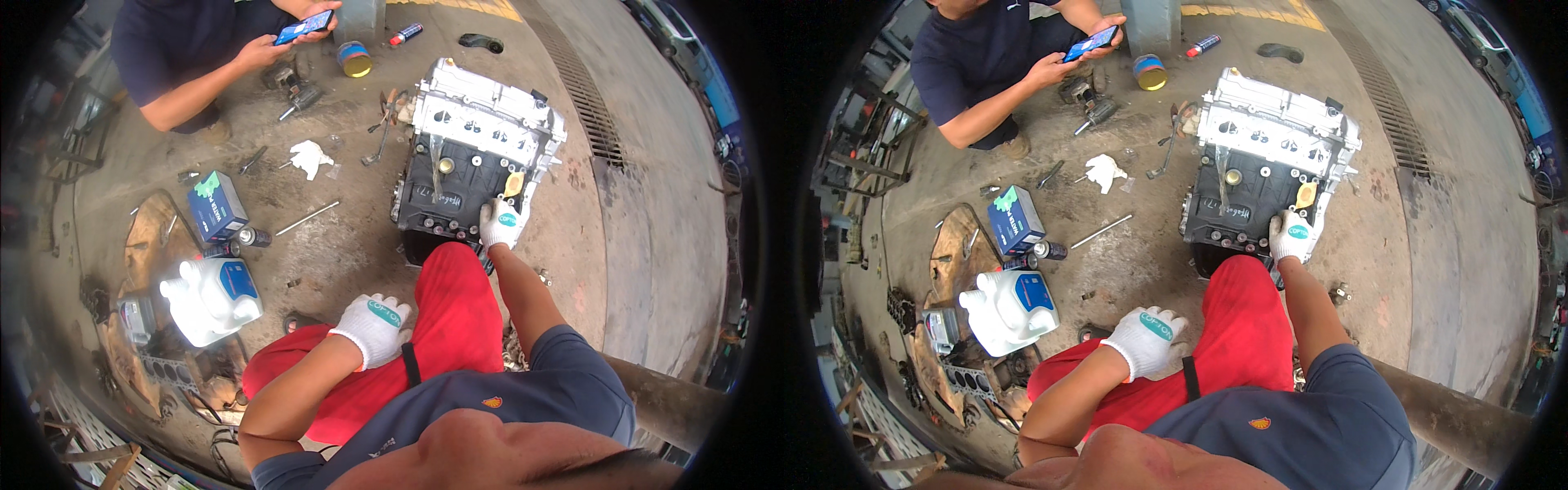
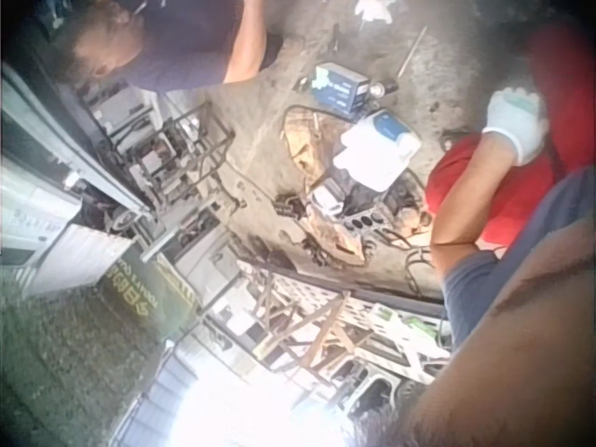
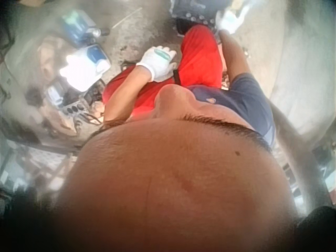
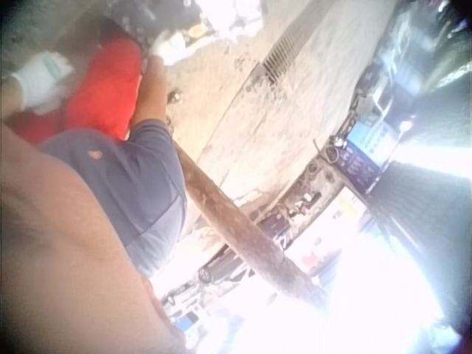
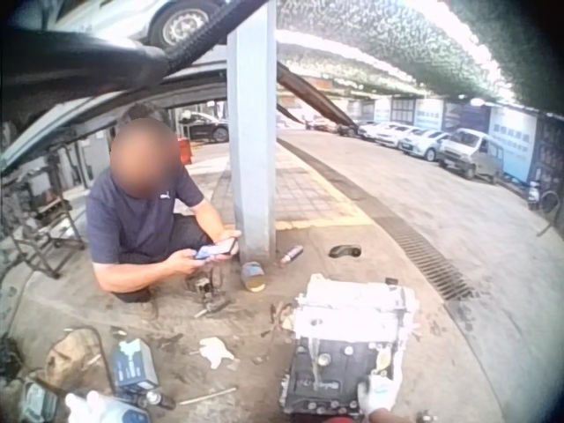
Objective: The person uses a socket wrench and an impact wrench to tighten bolts on an engine block. They then lift and position a cylinder head onto the engine block, aligning it for installation.
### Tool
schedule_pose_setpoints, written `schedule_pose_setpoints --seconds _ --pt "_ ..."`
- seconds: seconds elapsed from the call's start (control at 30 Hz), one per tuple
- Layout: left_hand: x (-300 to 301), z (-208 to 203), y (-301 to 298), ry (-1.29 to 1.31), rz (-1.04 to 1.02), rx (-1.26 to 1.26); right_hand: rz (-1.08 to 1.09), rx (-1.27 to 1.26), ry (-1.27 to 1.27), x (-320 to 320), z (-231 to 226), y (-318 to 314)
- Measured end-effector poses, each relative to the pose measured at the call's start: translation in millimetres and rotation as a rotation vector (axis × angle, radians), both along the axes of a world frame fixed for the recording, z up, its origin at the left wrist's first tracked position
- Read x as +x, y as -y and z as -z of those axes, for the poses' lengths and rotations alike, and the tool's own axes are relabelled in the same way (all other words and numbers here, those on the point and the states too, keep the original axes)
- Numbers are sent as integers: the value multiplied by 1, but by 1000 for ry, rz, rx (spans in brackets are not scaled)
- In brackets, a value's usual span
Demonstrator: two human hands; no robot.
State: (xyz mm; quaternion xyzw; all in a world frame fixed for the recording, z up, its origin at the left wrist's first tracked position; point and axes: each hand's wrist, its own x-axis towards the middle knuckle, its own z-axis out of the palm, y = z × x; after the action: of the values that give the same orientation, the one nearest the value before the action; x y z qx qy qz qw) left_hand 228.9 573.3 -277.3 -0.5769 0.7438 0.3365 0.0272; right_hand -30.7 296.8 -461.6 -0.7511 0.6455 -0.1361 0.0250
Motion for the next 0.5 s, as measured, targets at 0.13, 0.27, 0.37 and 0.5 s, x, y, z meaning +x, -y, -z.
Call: schedule_pose_setpoints --seconds 0.13,0.27,0.37,0.5 --pt "-1 1 1 6 -4 7 12 41 22 4 -7 -1" --pt "-3 1 5 5 -2 14 -10 34 -28 5 -17 2" --pt "-2 -1 6 3 -3 26 -52 -67 -63 9 -26 0" --pt "1 -7 4 -31 -15 50 -64 -291 2 8 -20 -2"
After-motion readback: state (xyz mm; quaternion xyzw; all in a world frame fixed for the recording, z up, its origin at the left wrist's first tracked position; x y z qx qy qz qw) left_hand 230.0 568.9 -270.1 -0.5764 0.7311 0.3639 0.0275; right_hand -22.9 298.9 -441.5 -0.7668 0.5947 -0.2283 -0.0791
